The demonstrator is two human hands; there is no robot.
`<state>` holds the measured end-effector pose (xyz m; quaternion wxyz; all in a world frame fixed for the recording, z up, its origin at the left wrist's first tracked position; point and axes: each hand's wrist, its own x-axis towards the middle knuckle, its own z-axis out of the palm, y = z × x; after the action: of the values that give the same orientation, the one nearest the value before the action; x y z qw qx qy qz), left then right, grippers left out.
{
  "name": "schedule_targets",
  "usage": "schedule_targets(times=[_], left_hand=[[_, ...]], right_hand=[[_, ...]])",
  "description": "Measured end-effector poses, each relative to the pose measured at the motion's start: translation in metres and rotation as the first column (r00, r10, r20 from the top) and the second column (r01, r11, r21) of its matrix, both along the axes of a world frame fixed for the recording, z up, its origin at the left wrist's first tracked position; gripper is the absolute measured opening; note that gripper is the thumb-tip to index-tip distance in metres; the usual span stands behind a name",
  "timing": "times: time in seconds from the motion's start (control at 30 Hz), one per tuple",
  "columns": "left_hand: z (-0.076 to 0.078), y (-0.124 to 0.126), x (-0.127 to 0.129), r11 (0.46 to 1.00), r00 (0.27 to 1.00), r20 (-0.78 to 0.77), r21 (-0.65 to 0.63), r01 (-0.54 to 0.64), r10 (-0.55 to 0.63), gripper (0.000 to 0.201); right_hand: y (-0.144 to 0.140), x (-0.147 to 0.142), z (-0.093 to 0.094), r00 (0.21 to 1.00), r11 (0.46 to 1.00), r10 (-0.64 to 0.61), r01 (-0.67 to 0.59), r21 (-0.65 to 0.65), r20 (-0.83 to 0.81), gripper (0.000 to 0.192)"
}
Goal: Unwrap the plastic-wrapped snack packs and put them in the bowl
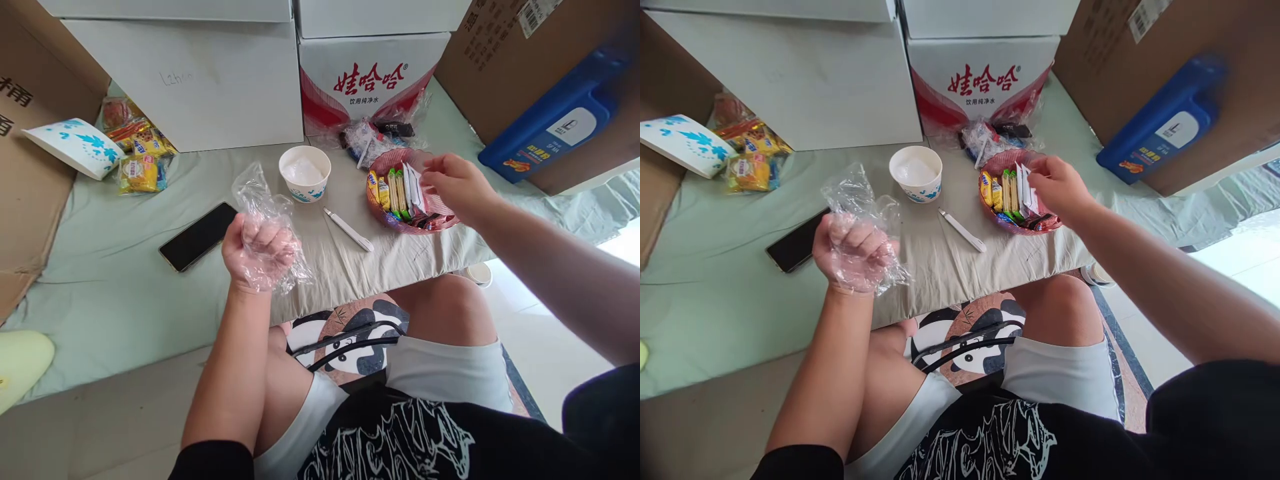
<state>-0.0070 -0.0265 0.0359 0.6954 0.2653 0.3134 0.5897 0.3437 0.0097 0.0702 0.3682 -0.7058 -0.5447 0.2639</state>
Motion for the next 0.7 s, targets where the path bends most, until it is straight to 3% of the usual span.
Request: schedule_targets(times=[0.07, 0.17, 0.23, 0.3, 0.33, 0.37, 0.43, 0.5, 0.53, 0.57, 0.6, 0.63, 0.67, 0.7], left_hand=[[-0.014, -0.004, 0.000, 0.999, 0.999, -0.045, -0.025, 0.020, -0.021, 0.070], [-0.037, -0.016, 0.004, 0.994, 0.990, -0.117, -0.089, 0.068, -0.078, 0.076], [-0.046, -0.025, 0.008, 0.985, 0.981, -0.134, -0.121, 0.125, -0.141, 0.079], [-0.047, -0.032, 0.010, 0.967, 0.964, -0.128, -0.136, 0.217, -0.235, 0.080], [-0.045, -0.034, 0.010, 0.953, 0.949, -0.132, -0.138, 0.268, -0.286, 0.079], [-0.041, -0.034, 0.010, 0.940, 0.932, -0.148, -0.137, 0.311, -0.330, 0.078], [-0.034, -0.027, 0.006, 0.927, 0.899, -0.229, -0.126, 0.352, -0.373, 0.073], [-0.029, -0.013, -0.003, 0.958, 0.872, -0.398, -0.078, 0.277, -0.285, 0.066], [-0.029, -0.006, -0.010, 0.984, 0.833, -0.528, -0.031, 0.178, -0.167, 0.059], [-0.029, 0.002, -0.019, 0.999, 0.735, -0.678, 0.043, 0.034, 0.005, 0.050], [-0.029, 0.009, -0.029, 0.981, 0.538, -0.820, 0.149, -0.127, 0.194, 0.036], [-0.030, 0.015, -0.040, 0.933, 0.262, -0.911, 0.252, -0.258, 0.319, 0.024], [-0.030, 0.020, -0.051, 0.886, -0.010, -0.941, 0.321, -0.334, 0.337, 0.025], [-0.029, 0.023, -0.063, 0.872, -0.205, -0.939, 0.334, -0.359, 0.275, 0.035]], right_hand=[[-0.025, -0.033, -0.003, 0.942, 0.984, 0.116, -0.153, -0.095, -0.316, 0.019], [-0.061, -0.093, -0.022, 0.730, 0.875, 0.353, -0.479, -0.068, -0.585, 0.037], [-0.076, -0.128, -0.038, 0.556, 0.822, 0.329, -0.567, -0.058, -0.763, 0.042], [-0.082, -0.152, -0.052, 0.360, 0.750, 0.307, -0.661, -0.009, -0.881, 0.042], [-0.083, -0.158, -0.057, 0.296, 0.740, 0.299, -0.673, 0.025, -0.907, 0.040], [-0.082, -0.160, -0.060, 0.266, 0.753, 0.297, -0.655, 0.054, -0.917, 0.037], [-0.080, -0.156, -0.065, 0.299, 0.837, 0.272, -0.542, 0.071, -0.915, 0.032], [-0.077, -0.144, -0.066, 0.381, 0.903, 0.214, -0.428, 0.033, -0.900, 0.029], [-0.075, -0.138, -0.066, 0.416, 0.913, 0.192, -0.407, 0.007, -0.889, 0.028], [-0.075, -0.133, -0.065, 0.444, 0.913, 0.182, -0.407, -0.017, -0.877, 0.029], [-0.075, -0.129, -0.064, 0.464, 0.907, 0.179, -0.420, -0.037, -0.868, 0.029], [-0.076, -0.126, -0.063, 0.474, 0.897, 0.180, -0.438, -0.053, -0.862, 0.030], [-0.077, -0.124, -0.062, 0.477, 0.891, 0.177, -0.450, -0.067, -0.861, 0.032], [-0.079, -0.123, -0.061, 0.477, 0.885, 0.166, -0.459, -0.083, -0.863, 0.033]])
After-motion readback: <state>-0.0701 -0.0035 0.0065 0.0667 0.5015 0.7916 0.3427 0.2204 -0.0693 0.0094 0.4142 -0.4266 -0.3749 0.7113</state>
